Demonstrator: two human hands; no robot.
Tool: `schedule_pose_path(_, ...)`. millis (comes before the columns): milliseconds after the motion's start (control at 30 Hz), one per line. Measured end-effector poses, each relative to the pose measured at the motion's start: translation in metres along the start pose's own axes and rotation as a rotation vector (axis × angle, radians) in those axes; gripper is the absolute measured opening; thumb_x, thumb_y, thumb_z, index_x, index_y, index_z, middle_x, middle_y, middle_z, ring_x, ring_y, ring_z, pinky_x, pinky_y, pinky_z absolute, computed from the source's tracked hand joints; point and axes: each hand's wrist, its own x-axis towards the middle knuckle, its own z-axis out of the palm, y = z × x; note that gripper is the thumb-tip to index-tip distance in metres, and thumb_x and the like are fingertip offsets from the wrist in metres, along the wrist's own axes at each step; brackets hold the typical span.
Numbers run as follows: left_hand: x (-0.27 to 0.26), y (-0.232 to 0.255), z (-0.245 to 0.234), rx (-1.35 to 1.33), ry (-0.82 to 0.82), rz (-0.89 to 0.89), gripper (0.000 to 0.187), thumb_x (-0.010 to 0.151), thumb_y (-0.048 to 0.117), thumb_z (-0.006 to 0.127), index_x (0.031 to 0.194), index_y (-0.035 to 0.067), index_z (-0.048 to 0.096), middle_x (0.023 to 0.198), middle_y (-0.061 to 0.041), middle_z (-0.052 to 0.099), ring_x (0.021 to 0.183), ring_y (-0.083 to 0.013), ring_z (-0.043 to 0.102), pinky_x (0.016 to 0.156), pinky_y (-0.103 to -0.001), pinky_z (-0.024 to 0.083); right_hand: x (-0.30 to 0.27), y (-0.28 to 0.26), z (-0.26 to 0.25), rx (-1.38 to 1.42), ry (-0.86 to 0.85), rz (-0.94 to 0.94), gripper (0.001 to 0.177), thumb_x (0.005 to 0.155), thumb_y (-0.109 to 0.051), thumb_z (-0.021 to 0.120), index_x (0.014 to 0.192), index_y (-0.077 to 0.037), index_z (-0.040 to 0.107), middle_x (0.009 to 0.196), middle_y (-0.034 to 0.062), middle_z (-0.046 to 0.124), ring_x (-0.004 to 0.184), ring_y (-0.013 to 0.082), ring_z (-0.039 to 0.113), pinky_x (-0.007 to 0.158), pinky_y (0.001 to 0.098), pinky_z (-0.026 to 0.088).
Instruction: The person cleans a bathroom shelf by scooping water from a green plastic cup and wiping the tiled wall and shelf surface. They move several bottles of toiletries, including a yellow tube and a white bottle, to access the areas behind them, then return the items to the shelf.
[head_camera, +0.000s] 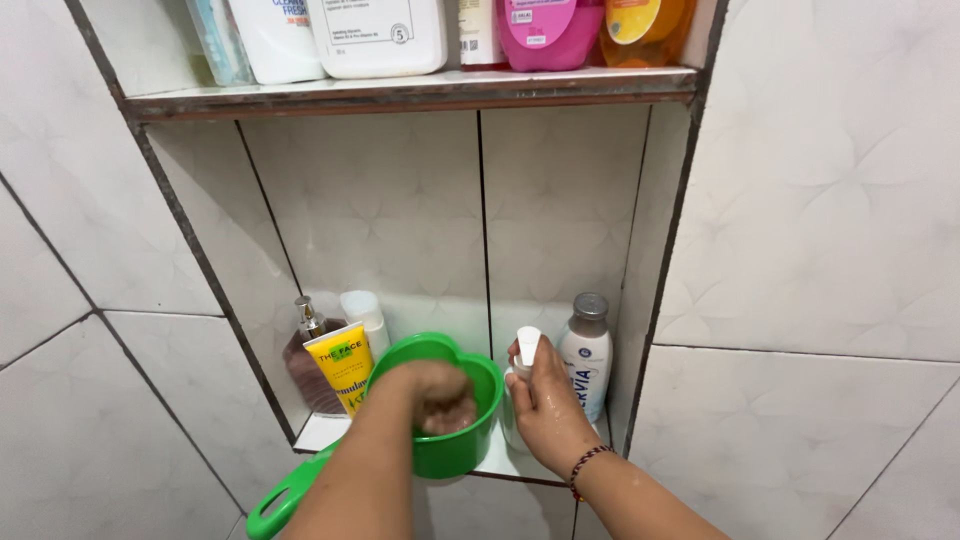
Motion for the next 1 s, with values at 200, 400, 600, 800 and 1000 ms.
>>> schedule_pose_path(200,-0.059,0.079,-0.027,-0.246,-0.121,0.197,0.023,0.097,0.011,0.048,0.081,0.003,0.062,0.069,-0.008,0.068,0.059,-0.0182,0.069,0.061,-0.033,0.063,0.002,0.015,0.006,-0.025,0.033,-0.065,0.031,0.093,-0.006,0.056,0.122,-0.005,0.044,0.119,0.0162,0.056,0.113,0.0329,0.057,0.099,0.0419,0.046)
schedule_pose_path(400,-0.14,0.154,0.016,0.112,0.011,0.332,0.025,0.096,0.004,0.044,0.089,-0.007,0.066,0.079,-0.021,0.074,0.066,-0.0267,0.074,0.068,-0.038,0.065,0.005,0.023,0.008,-0.045,0.018,-0.093,0.04,0.095,-0.009,0.057,0.131,-0.004,0.041,0.124,0.0176,0.056,0.121,0.0337,0.054,0.104,0.0437,0.042)
schedule_pose_path(600,-0.161,0.161,0.026,0.444,0.335,0.389,0.021,0.089,0.008,0.056,0.089,-0.004,0.072,0.082,-0.019,0.076,0.068,-0.0272,0.075,0.059,-0.037,0.062,0.001,0.014,0.005,-0.028,-0.007,-0.043,0.039,0.095,-0.008,0.056,0.131,-0.006,0.041,0.124,0.0159,0.056,0.119,0.0323,0.054,0.102,0.0432,0.043)
schedule_pose_path(800,-0.111,0.103,-0.01,0.759,0.386,0.08,0.021,0.087,0.01,0.059,0.092,-0.003,0.075,0.089,-0.02,0.077,0.072,-0.0289,0.073,0.062,-0.041,0.058,0.0,0.008,0.003,0.003,0.003,-0.012,0.03,0.095,-0.006,0.056,0.122,-0.007,0.044,0.121,0.015,0.056,0.114,0.0301,0.058,0.099,0.0395,0.048)
schedule_pose_path(1000,-0.056,0.046,0.004,0.874,0.283,-0.032,0.019,0.089,0.015,0.063,0.093,0.0,0.074,0.091,-0.017,0.076,0.076,-0.0272,0.073,0.067,-0.04,0.058,0.001,0.005,0.0,0.065,-0.025,0.042,0.029,0.096,-0.005,0.056,0.122,-0.007,0.044,0.123,0.0136,0.055,0.112,0.0273,0.06,0.097,0.0377,0.05)
